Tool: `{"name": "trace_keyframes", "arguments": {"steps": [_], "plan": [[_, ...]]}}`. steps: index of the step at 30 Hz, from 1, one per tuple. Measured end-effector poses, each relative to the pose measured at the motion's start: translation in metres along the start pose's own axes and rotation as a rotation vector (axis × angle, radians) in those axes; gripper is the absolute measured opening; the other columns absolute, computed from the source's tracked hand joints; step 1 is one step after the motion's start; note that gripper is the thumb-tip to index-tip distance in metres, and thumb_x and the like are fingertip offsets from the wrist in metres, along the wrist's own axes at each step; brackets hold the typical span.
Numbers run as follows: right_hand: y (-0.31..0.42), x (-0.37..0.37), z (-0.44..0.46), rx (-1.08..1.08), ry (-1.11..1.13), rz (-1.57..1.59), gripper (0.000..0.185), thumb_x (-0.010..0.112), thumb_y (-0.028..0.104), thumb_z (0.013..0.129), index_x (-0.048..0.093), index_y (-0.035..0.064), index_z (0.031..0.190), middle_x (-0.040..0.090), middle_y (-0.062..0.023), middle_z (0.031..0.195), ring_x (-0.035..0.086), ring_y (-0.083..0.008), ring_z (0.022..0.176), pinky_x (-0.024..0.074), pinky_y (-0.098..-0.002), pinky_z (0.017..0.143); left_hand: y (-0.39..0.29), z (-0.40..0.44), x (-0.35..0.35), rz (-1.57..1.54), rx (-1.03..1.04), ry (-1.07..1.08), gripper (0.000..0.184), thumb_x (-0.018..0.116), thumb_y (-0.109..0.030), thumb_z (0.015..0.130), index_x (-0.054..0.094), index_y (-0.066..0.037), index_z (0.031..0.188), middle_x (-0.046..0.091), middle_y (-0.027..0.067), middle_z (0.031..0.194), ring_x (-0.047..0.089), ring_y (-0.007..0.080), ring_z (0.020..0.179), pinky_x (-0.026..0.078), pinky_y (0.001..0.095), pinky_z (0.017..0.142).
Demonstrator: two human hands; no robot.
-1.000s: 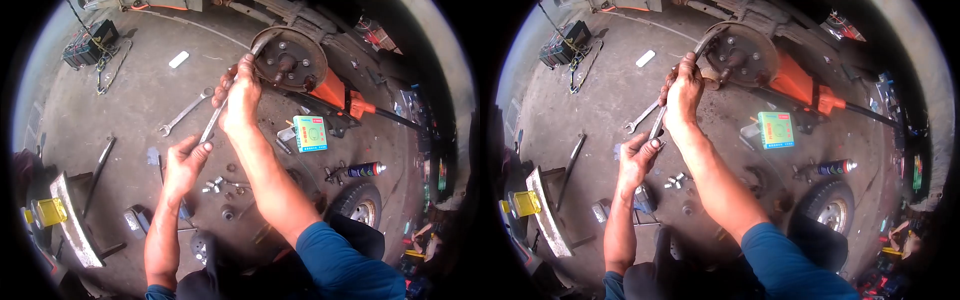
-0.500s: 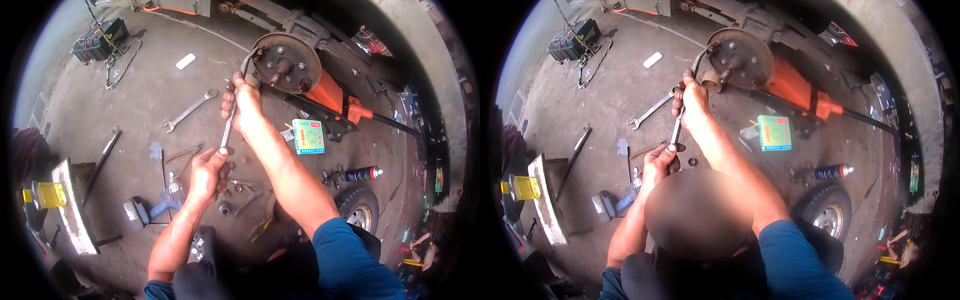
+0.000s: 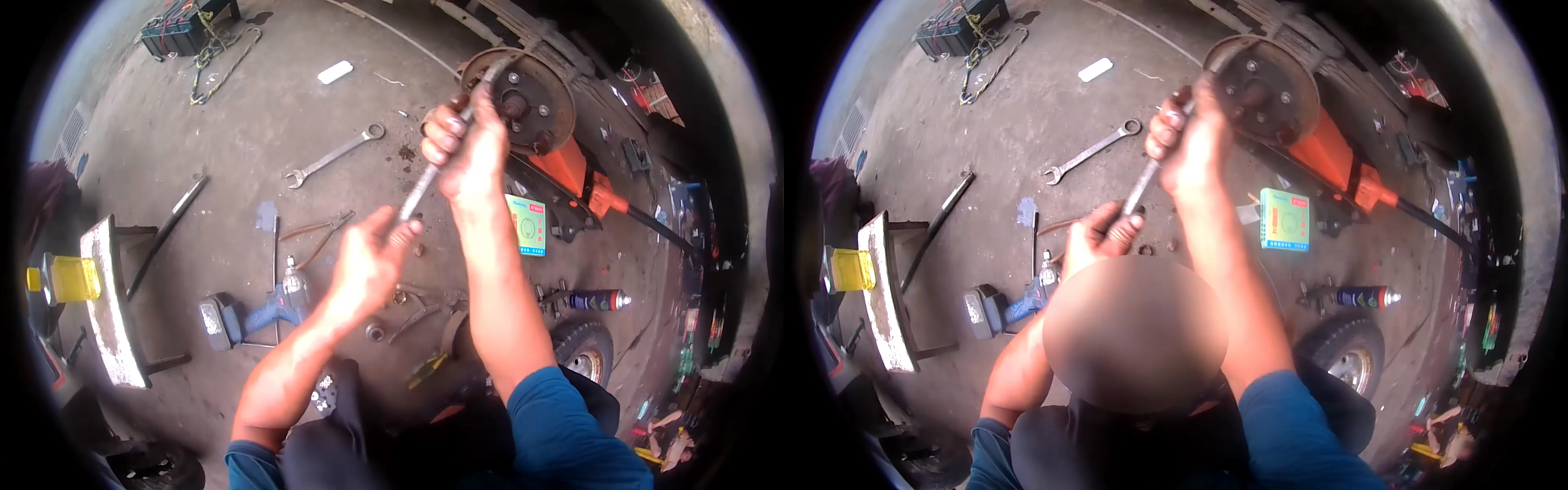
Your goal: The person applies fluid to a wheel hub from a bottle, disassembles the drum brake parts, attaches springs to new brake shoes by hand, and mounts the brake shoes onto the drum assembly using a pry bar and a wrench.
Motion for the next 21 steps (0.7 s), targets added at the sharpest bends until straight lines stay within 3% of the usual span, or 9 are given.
{"name": "trace_keyframes", "arguments": {"steps": [2,3,6,7,10,12,18,19,21], "plan": [[-0.006,0.002,0.001,-0.061,-0.178,-0.11,0.036,0.046,0.044,0.1,0.044,0.0125,0.084,0.04,0.0028,0.056,0.037,-0.0094,0.043,0.0287,-0.0269,0.04,0.003,0.008,-0.009,-0.115,-0.002,0.01,0.041,0.066,-0.028,0.093,0.06,0.011,0.106,0.058,0.0024,0.071,0.053,0.0113,0.061,0.046,0.0293,0.057],[-0.009,0.002,0.003,-0.043,-0.178,-0.116,0.036,0.046,0.044,0.1,0.044,0.0125,0.083,0.04,0.0028,0.056,0.037,-0.0096,0.043,0.0289,-0.0271,0.04,0.002,0.008,-0.011,-0.097,0.006,-0.002,0.037,0.066,-0.027,0.093,0.062,0.008,0.103,0.05,-0.0007,0.065,0.046,0.0071,0.056,0.041,0.0251,0.052],[-0.029,-0.014,0.008,0.044,-0.264,-0.225,0.04,0.046,0.047,0.099,0.045,0.0119,0.081,0.041,0.0024,0.055,0.038,-0.0104,0.042,0.0298,-0.0278,0.039,0.039,0.016,-0.009,-0.25,-0.088,0.013,0.026,0.062,-0.026,0.095,0.064,-0.001,0.102,0.04,-0.0069,0.056,0.03,0.0039,0.044,0.022,0.0246,0.04],[-0.029,-0.016,0.009,0.037,-0.267,-0.24,0.038,0.047,0.047,0.099,0.045,0.0122,0.083,0.041,0.0024,0.056,0.038,-0.01,0.043,0.0297,-0.0278,0.041,0.04,0.02,-0.009,-0.258,-0.06,0.012,0.029,0.065,-0.027,0.094,0.063,0.002,0.097,0.044,-0.0051,0.055,0.037,0.0047,0.045,0.027,0.025,0.041],[-0.044,-0.04,0.0,0.081,-0.329,-0.336,0.038,0.048,0.046,0.099,0.045,0.0117,0.082,0.042,0.0017,0.056,0.039,-0.0103,0.041,0.0304,-0.0287,0.038,0.057,0.006,0.003,-0.366,-0.233,0.004,0.028,0.063,-0.026,0.095,0.062,0.002,0.099,0.043,-0.0055,0.054,0.034,0.0051,0.04,0.023,0.0249,0.037],[-0.05,-0.061,-0.003,0.057,-0.429,-0.416,0.039,0.049,0.047,0.098,0.045,0.012,0.081,0.043,0.0013,0.055,0.039,-0.0107,0.039,0.0307,-0.0294,0.034,0.081,0.006,0.011,-0.37,-0.224,0.014,0.026,0.06,-0.024,0.096,0.061,0.001,0.102,0.041,-0.0059,0.053,0.031,0.0045,0.038,0.021,0.025,0.034],[-0.049,-0.107,-0.045,0.128,-0.508,-0.26,0.036,0.049,0.047,0.098,0.045,0.0131,0.085,0.044,0.002,0.057,0.04,-0.0108,0.044,0.0314,-0.0286,0.042,0.084,-0.026,0.037,-0.308,-0.37,0.108,0.025,0.06,-0.027,0.096,0.059,-0.002,0.09,0.04,-0.0055,0.054,0.031,0.0054,0.042,0.024,0.0268,0.036],[-0.049,-0.106,-0.045,0.113,-0.472,-0.189,0.036,0.048,0.047,0.098,0.045,0.0132,0.087,0.043,0.002,0.057,0.04,-0.0112,0.044,0.0316,-0.0286,0.042,0.106,-0.014,0.032,-0.216,-0.127,0.096,0.026,0.062,-0.028,0.094,0.059,-0.002,0.091,0.05,0.002,0.052,0.043,0.0158,0.038,0.035,0.034,0.039],[-0.052,-0.099,-0.044,0.12,-0.289,-0.037,0.036,0.043,0.048,0.1,0.043,0.0134,0.09,0.045,0.0009,0.06,0.043,-0.0141,0.05,0.037,-0.0316,0.048,0.09,-0.018,0.01,0.232,0.04,-0.038,0.025,0.063,-0.028,0.092,0.059,-0.003,0.091,0.057,0.0102,0.056,0.053,0.0268,0.043,0.042,0.0405,0.045]]}}
Point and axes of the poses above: each hand's wrist, its own z-axis towards the middle knuckle, its own x-axis out of the palm, y = z × x, the point moved 7 cm from there along z, towards the middle knuckle
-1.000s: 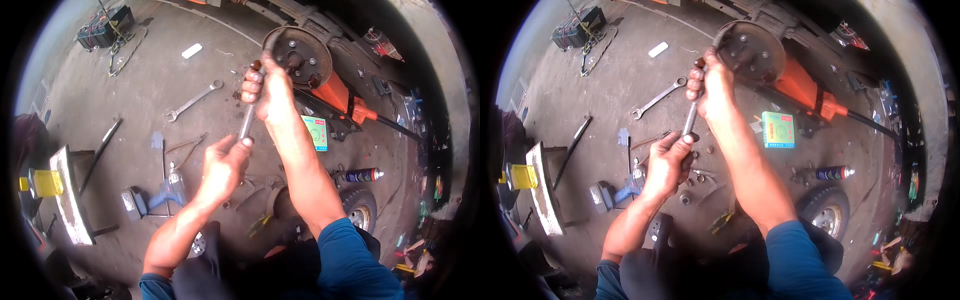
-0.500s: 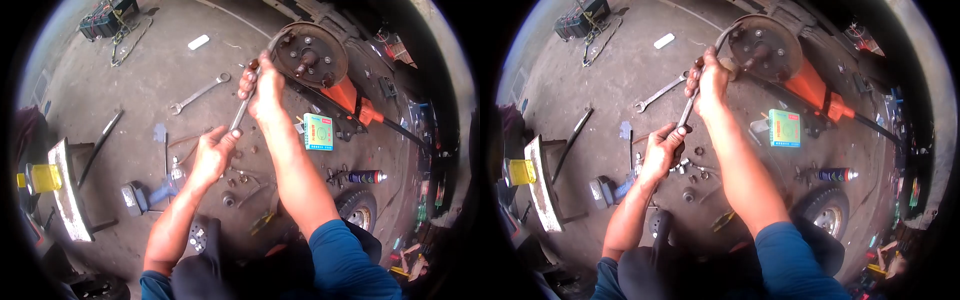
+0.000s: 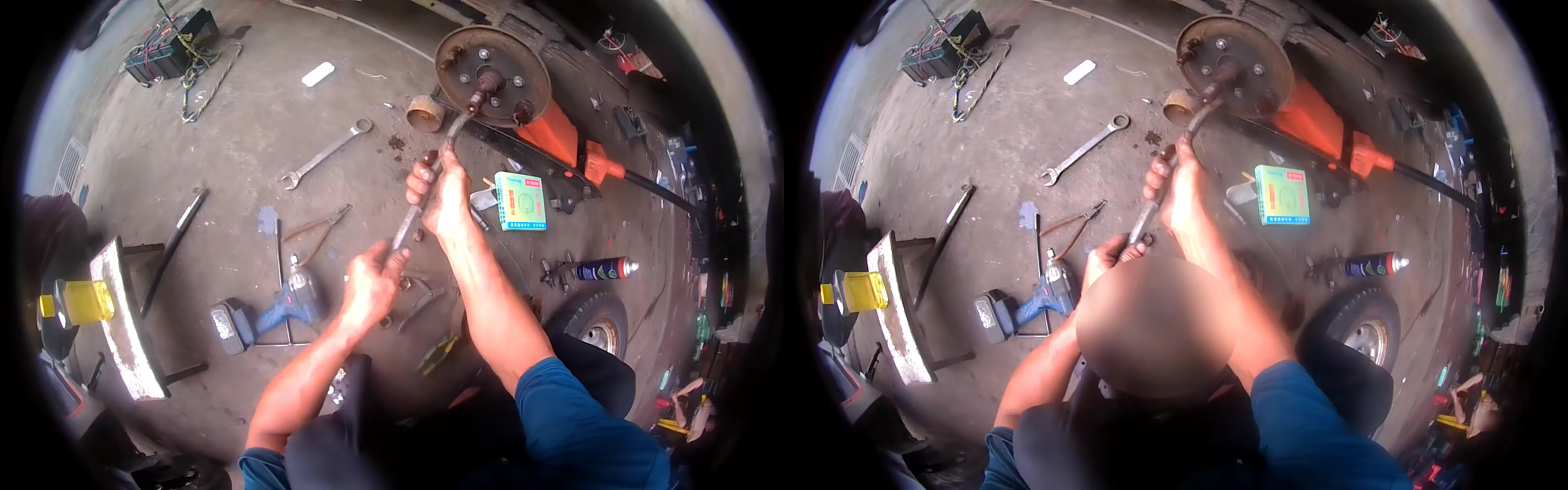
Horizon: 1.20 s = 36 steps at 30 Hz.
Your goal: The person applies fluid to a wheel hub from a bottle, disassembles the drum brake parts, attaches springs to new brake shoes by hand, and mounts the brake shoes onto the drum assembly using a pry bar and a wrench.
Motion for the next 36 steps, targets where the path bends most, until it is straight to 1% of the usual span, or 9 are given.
{"name": "trace_keyframes", "arguments": {"steps": [2,5,12,16,22,26,33,34,36], "plan": [[0.002,0.029,-0.004,0.0,0.031,0.029,0.037,0.04,0.049,0.1,0.043,0.0134,0.09,0.046,-0.0001,0.063,0.046,-0.016,0.055,0.0397,-0.0345,0.053,-0.031,-0.002,-0.026,0.462,0.126,-0.162,0.024,0.065,-0.027,0.088,0.063,-0.005,0.099,0.063,0.0204,0.064,0.064,0.04,0.059,0.05,0.0495,0.056],[-0.01,0.049,0.018,0.032,0.093,0.061,0.042,0.035,0.051,0.101,0.045,0.0125,0.09,0.049,-0.0019,0.065,0.048,-0.0175,0.06,0.0423,-0.0376,0.058,-0.059,0.0,-0.05,0.663,0.473,-0.424,0.036,0.067,-0.023,0.086,0.062,-0.004,0.116,0.065,0.0177,0.073,0.064,0.0355,0.058,0.05,0.0452,0.052],[-0.012,0.046,0.037,0.034,0.148,0.118,0.046,0.038,0.059,0.098,0.043,0.0156,0.083,0.04,0.0017,0.057,0.04,-0.0135,0.047,0.0345,-0.0323,0.045,-0.051,0.012,-0.034,0.891,0.564,-0.388,0.038,0.066,-0.019,0.085,0.06,0.001,0.117,0.06,0.0128,0.068,0.06,0.0301,0.049,0.047,0.0411,0.044],[-0.003,-0.007,0.012,0.004,0.052,0.118,0.041,0.04,0.054,0.099,0.041,0.0165,0.083,0.04,0.0039,0.056,0.038,-0.0124,0.044,0.0311,-0.0312,0.041,-0.027,-0.003,0.009,0.836,0.537,-0.19,0.04,0.064,-0.016,0.085,0.057,0.005,0.118,0.061,0.0146,0.067,0.059,0.0299,0.045,0.046,0.0421,0.041],[0.042,-0.019,-0.04,-0.206,-0.263,-0.102,0.042,0.05,0.055,0.096,0.046,0.0154,0.082,0.038,0.0045,0.057,0.038,-0.0081,0.045,0.0312,-0.0268,0.041,-0.027,-0.012,0.032,0.173,0.221,0.064,0.038,0.066,-0.021,0.088,0.06,0.002,0.118,0.063,0.0192,0.065,0.064,0.0309,0.054,0.05,0.0403,0.054],[0.007,-0.019,0.007,-0.208,-0.361,-0.336,0.043,0.05,0.053,0.097,0.047,0.013,0.081,0.042,0.0032,0.057,0.042,-0.0104,0.046,0.0346,-0.0309,0.042,-0.01,0.002,0.005,0.092,-0.018,0.008,0.04,0.069,-0.024,0.088,0.062,0.002,0.117,0.064,0.0165,0.063,0.065,0.0263,0.055,0.05,0.0378,0.055],[0.014,-0.007,-0.009,-0.189,-0.198,-0.127,0.04,0.045,0.05,0.099,0.048,0.0133,0.083,0.042,0.0063,0.058,0.04,-0.01,0.045,0.0345,-0.0297,0.042,-0.04,-0.004,0.0,0.432,0.156,-0.048,0.038,0.068,-0.017,0.09,0.06,0.007,0.119,0.066,0.0154,0.068,0.061,0.0174,0.054,0.05,0.0324,0.054],[0.022,-0.014,-0.018,-0.243,-0.142,-0.084,0.04,0.045,0.05,0.099,0.048,0.0133,0.084,0.041,0.0062,0.057,0.039,-0.0096,0.045,0.0346,-0.0294,0.042,-0.04,-0.009,0.008,0.488,0.239,-0.053,0.043,0.068,-0.023,0.087,0.06,0.004,0.119,0.063,0.0198,0.063,0.067,0.0346,0.059,0.053,0.0396,0.056],[0.035,-0.012,-0.027,-0.311,-0.113,0.003,0.04,0.046,0.048,0.099,0.047,0.0128,0.081,0.041,0.0043,0.056,0.039,-0.01,0.042,0.0346,-0.0292,0.04,-0.049,-0.01,0.01,0.437,0.275,-0.011,0.038,0.067,-0.023,0.088,0.062,0.0,0.117,0.064,0.0198,0.065,0.066,0.0353,0.06,0.052,0.0416,0.057]]}}
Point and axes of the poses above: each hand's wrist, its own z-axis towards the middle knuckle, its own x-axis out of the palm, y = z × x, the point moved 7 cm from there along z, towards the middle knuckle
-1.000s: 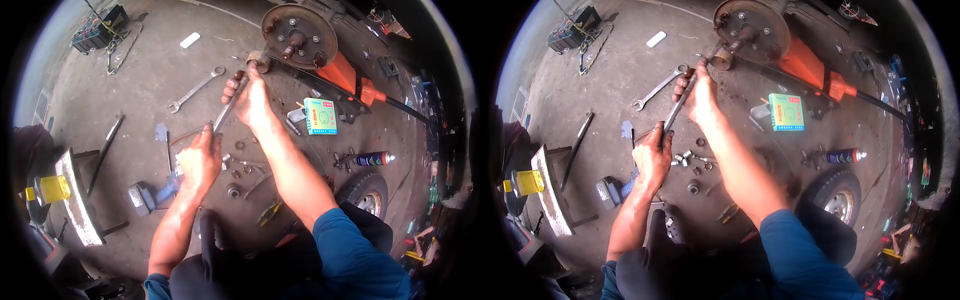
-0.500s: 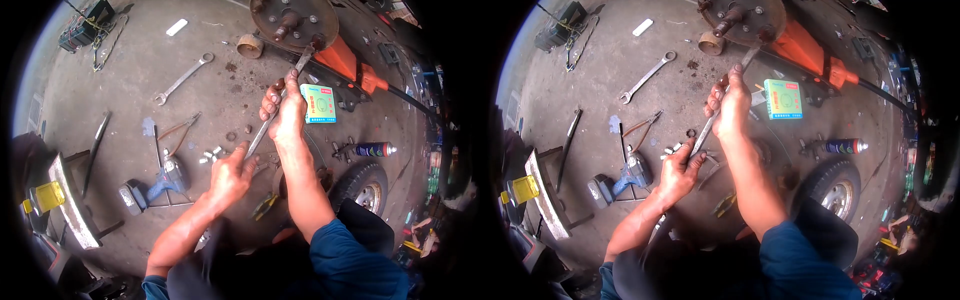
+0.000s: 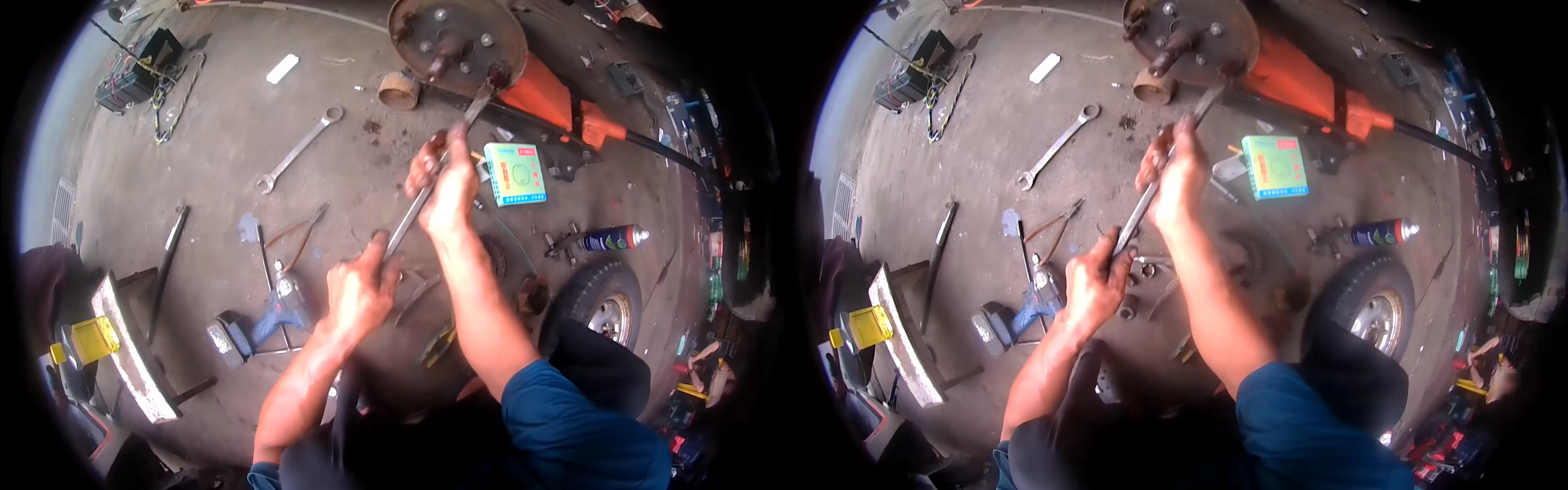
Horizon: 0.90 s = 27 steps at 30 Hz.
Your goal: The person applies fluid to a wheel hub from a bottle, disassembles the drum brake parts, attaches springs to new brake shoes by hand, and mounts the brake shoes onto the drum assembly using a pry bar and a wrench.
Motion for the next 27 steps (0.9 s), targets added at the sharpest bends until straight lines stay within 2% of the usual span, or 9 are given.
{"name": "trace_keyframes", "arguments": {"steps": [8,12,13,16,19,21,23,24,27], "plan": [[-0.048,0.032,0.032,0.08,-0.15,-0.239,0.04,0.049,0.048,0.098,0.049,0.011,0.082,0.048,0.0024,0.06,0.043,-0.0115,0.045,0.0365,-0.0315,0.041,0.042,0.02,-0.027,-0.216,-0.311,-0.041,0.033,0.067,-0.015,0.092,0.061,0.005,0.118,0.067,0.0114,0.079,0.055,0.0104,0.073,0.049,0.0287,0.068],[-0.029,0.009,0.018,0.082,-0.143,-0.183,0.037,0.052,0.046,0.097,0.051,0.0119,0.084,0.046,0.0037,0.06,0.042,-0.0107,0.046,0.0356,-0.0299,0.041,0.015,0.007,-0.007,-0.011,-0.223,0.059,0.033,0.061,-0.022,0.092,0.062,0.003,0.114,0.066,0.0196,0.069,0.069,0.0262,0.063,0.052,0.0388,0.059],[-0.016,-0.001,0.009,0.08,-0.168,-0.156,0.036,0.053,0.046,0.097,0.051,0.0123,0.084,0.046,0.004,0.059,0.042,-0.01,0.046,0.0352,-0.0291,0.041,0.017,0.002,0.005,-0.099,-0.111,0.028,0.029,0.062,-0.023,0.093,0.064,0.003,0.107,0.064,0.0149,0.067,0.064,0.0194,0.062,0.05,0.0363,0.059],[0.023,-0.004,-0.013,-0.078,-0.212,-0.096,0.032,0.052,0.039,0.099,0.049,0.011,0.083,0.047,0.0012,0.058,0.04,-0.0092,0.038,0.0316,-0.0262,0.032,0.002,-0.006,0.023,-0.611,-0.307,0.288,0.027,0.065,-0.025,0.093,0.064,0.002,0.096,0.055,0.0045,0.066,0.044,0.0094,0.066,0.041,0.0301,0.06],[0.018,-0.009,-0.007,-0.175,-0.222,-0.145,0.032,0.052,0.038,0.099,0.049,0.0104,0.084,0.047,0.0009,0.059,0.041,-0.0089,0.038,0.0315,-0.0258,0.031,0.015,0.002,0.025,-0.633,-0.255,0.241,0.021,0.066,-0.019,0.093,0.067,0.0,0.103,0.051,-0.0066,0.066,0.04,0.0024,0.057,0.034,0.0218,0.05],[-0.003,-0.005,0.007,-0.055,-0.234,-0.24,0.03,0.05,0.038,0.099,0.05,0.0125,0.083,0.046,0.0013,0.059,0.044,-0.0105,0.043,0.0368,-0.028,0.038,0.017,0.002,0.012,-0.556,-0.433,0.24,0.026,0.065,-0.018,0.094,0.066,0.001,0.11,0.053,-0.0058,0.069,0.042,0.0035,0.06,0.035,0.0225,0.052],[-0.023,0.008,0.021,-0.104,-0.145,-0.296,0.03,0.049,0.037,0.1,0.049,0.0119,0.084,0.047,0.0007,0.059,0.044,-0.0112,0.044,0.0369,-0.0283,0.038,0.034,0.011,0.007,-0.501,-0.259,0.072,0.027,0.065,-0.018,0.094,0.065,0.004,0.11,0.054,-0.0041,0.07,0.044,0.0046,0.063,0.037,0.0235,0.053],[-0.029,0.01,0.026,-0.055,-0.12,-0.245,0.03,0.049,0.038,0.1,0.049,0.0117,0.085,0.047,0.0012,0.059,0.044,-0.0111,0.044,0.0365,-0.0284,0.038,0.037,0.014,-0.001,-0.445,-0.139,-0.015,0.028,0.063,-0.02,0.094,0.065,0.003,0.109,0.064,0.0061,0.068,0.053,0.0111,0.062,0.046,0.0324,0.058],[-0.023,0.009,0.018,0.019,-0.079,-0.139,0.032,0.048,0.04,0.1,0.049,0.0114,0.085,0.045,0.0029,0.059,0.043,-0.0102,0.045,0.0351,-0.0279,0.039,0.027,0.006,-0.001,-0.22,-0.181,-0.034,0.028,0.064,-0.023,0.092,0.065,0.001,0.107,0.065,0.0189,0.067,0.066,0.0237,0.061,0.05,0.0389,0.059]]}}
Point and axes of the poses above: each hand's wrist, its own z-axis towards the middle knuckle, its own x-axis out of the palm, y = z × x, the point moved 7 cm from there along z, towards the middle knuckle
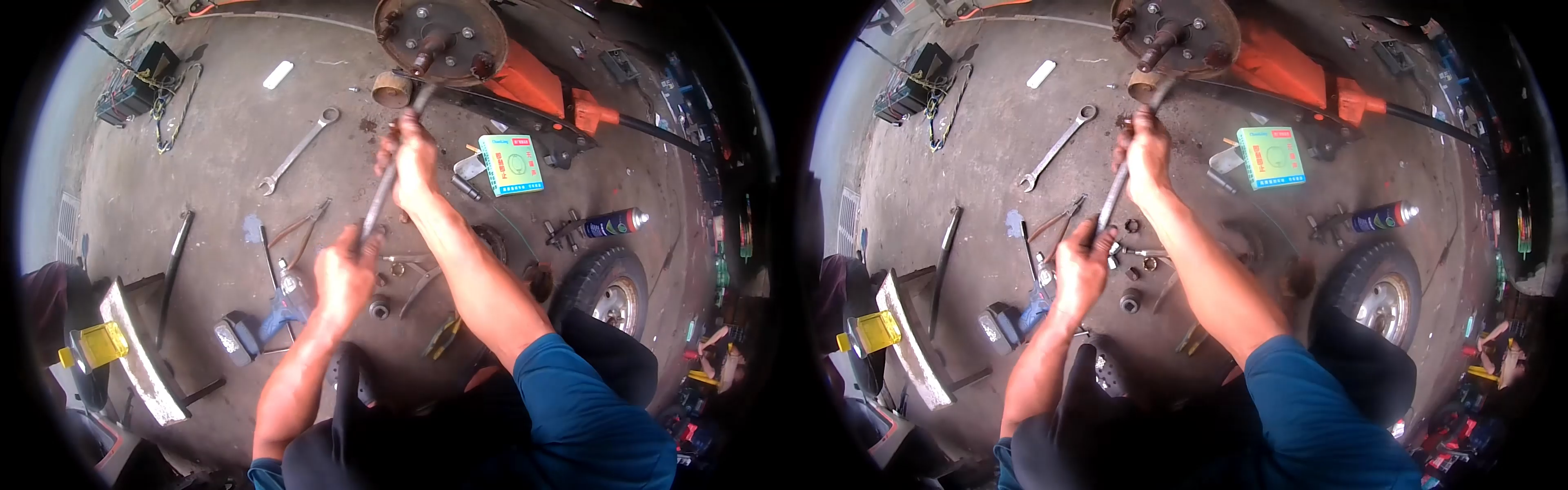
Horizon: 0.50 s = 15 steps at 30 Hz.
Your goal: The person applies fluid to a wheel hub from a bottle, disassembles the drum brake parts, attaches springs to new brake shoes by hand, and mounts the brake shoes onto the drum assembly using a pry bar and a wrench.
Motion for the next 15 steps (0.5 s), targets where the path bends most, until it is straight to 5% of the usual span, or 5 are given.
{"name": "trace_keyframes", "arguments": {"steps": [1,4,7,11,15], "plan": [[0.005,-0.009,-0.006,-0.023,-0.004,0.027,0.032,0.047,0.04,0.1,0.049,0.0115,0.086,0.044,0.0029,0.059,0.042,-0.01,0.045,0.0348,-0.0276,0.039,-0.014,-0.006,0.004,0.139,-0.04,0.063,0.028,0.064,-0.025,0.092,0.064,0.0,0.106,0.064,0.0196,0.066,0.068,0.0296,0.063,0.05,0.0413,0.058],[0.028,-0.02,-0.017,-0.157,-0.039,0.015,0.033,0.049,0.042,0.099,0.049,0.0119,0.084,0.043,0.0029,0.058,0.04,-0.0086,0.045,0.0331,-0.0252,0.04,-0.018,-0.011,0.018,-0.229,0.058,0.167,0.028,0.064,-0.023,0.092,0.062,0.003,0.104,0.061,0.0148,0.063,0.06,0.0189,0.057,0.048,0.0369,0.056],[0.026,-0.005,-0.015,-0.258,-0.193,-0.013,0.034,0.049,0.04,0.099,0.048,0.0118,0.081,0.044,0.002,0.057,0.041,-0.0092,0.042,0.0339,-0.0278,0.037,-0.007,0.01,-0.007,-0.073,-0.019,0.155,0.028,0.066,-0.021,0.091,0.065,0.004,0.104,0.061,0.008,0.064,0.052,0.0114,0.066,0.046,0.0313,0.064],[-0.021,0.027,0.013,-0.093,-0.058,-0.022,0.033,0.046,0.038,0.101,0.047,0.0108,0.082,0.045,0.0013,0.057,0.043,-0.0117,0.041,0.0356,-0.03,0.037,0.012,0.027,-0.036,-0.039,0.056,-0.053,0.031,0.068,-0.02,0.09,0.066,0.003,0.11,0.069,0.02,0.078,0.061,0.0152,0.072,0.049,0.0348,0.072],[-0.008,0.011,0.008,-0.081,-0.013,-0.016,0.035,0.046,0.04,0.101,0.049,0.0108,0.081,0.046,0.0019,0.059,0.044,-0.0109,0.043,0.0364,-0.0291,0.037,-0.02,0.007,-0.021,0.313,0.085,-0.062,0.031,0.066,-0.023,0.089,0.064,0.0,0.11,0.064,0.0225,0.068,0.065,0.0366,0.06,0.051,0.0431,0.058]]}}
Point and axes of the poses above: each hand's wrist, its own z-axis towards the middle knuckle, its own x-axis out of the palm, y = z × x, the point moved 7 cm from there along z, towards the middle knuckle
